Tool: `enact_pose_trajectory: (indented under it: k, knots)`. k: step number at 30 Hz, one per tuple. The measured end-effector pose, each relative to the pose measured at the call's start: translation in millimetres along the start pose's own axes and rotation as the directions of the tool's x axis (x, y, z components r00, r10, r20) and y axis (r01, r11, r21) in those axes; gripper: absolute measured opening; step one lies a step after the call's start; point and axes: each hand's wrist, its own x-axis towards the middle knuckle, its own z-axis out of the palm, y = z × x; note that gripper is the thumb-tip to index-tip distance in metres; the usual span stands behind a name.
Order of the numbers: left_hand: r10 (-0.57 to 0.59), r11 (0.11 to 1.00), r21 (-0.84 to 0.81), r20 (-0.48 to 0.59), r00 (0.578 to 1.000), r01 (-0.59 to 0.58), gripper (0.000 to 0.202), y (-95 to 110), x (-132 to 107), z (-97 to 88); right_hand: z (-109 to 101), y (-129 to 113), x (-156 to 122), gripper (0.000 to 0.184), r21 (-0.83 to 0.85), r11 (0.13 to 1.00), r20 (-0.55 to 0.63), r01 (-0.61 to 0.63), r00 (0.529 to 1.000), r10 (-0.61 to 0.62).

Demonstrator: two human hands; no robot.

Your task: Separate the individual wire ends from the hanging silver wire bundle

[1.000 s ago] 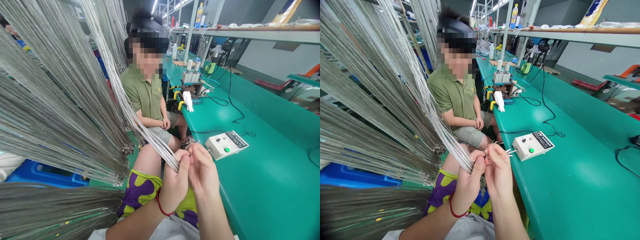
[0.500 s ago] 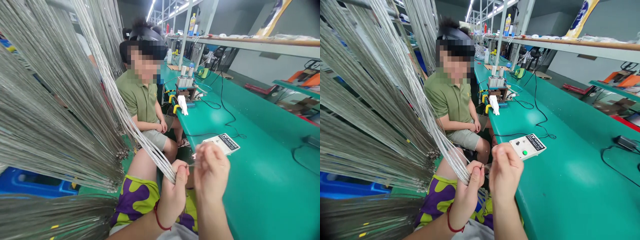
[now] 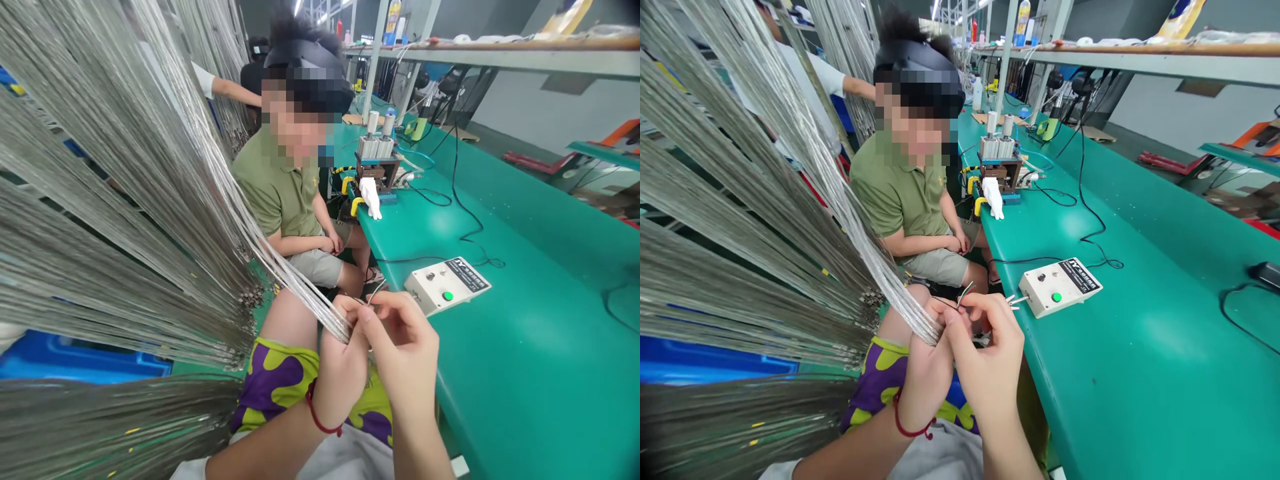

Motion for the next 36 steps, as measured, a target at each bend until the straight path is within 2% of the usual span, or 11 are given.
enact_pose_trajectory:
  k: [5, 10, 20, 24, 27, 30, 32, 33, 34, 36]
  knots:
    - [0.036, 0.998, 0.051, 0.019, 0.999, -0.037, 0.022, 0.8, 2.8, -0.6, -6.4, 0.9, 2.0, 0.004, 0.026, 0.999, -0.001, -0.041, 0.999, 0.041]
    - [0.068, 0.992, 0.110, -0.005, 0.998, -0.068, 0.018, -1.1, 4.7, -7.4, -13.3, 0.2, 4.1, 0.009, 0.089, 0.994, 0.081, -0.071, 0.995, 0.063]
    - [0.234, 0.919, 0.313, 0.058, 0.971, -0.240, 0.009, -12.6, 2.3, -19.0, -21.3, -7.6, 4.8, 0.006, -0.086, 0.992, 0.129, -0.091, 0.986, 0.101]
    - [0.247, 0.912, 0.328, 0.042, 0.968, -0.247, 0.006, -15.0, 1.5, -19.5, -17.9, -2.0, -0.4, 0.010, 0.016, 0.985, 0.115, -0.169, 0.979, 0.166]
    - [0.265, 0.910, 0.322, 0.032, 0.964, -0.261, 0.008, -13.9, 0.2, -17.7, -7.9, 3.2, -5.6, 0.012, 0.139, 0.972, 0.051, -0.191, 0.981, 0.186]
    - [0.234, 0.927, 0.296, 0.021, 0.972, -0.230, 0.007, -10.0, -1.2, -15.3, 0.6, 9.8, -7.1, 0.016, 0.210, 0.976, -0.060, -0.050, 0.996, 0.064]
    - [0.173, 0.955, 0.239, 0.023, 0.985, -0.174, 0.009, -6.5, -1.6, -13.8, 0.3, 16.4, -5.6, 0.014, 0.138, 0.975, -0.119, 0.174, 0.980, -0.158]
    - [0.135, 0.970, 0.198, 0.035, 0.990, -0.139, 0.011, -4.7, -1.5, -13.2, -1.8, 20.0, -4.6, 0.010, 0.052, 0.947, -0.125, 0.316, 0.943, -0.308]
    - [0.100, 0.982, 0.157, 0.050, 0.994, -0.107, 0.014, -3.0, -1.2, -12.7, -4.5, 23.4, -3.8, 0.009, -0.049, 0.891, -0.109, 0.452, 0.884, -0.454]
    - [0.050, 0.993, 0.099, 0.092, 0.995, -0.059, 0.018, 0.1, -0.2, -12.4, -8.9, 27.1, -3.2, 0.021, -0.217, 0.747, -0.050, 0.629, 0.757, -0.652]
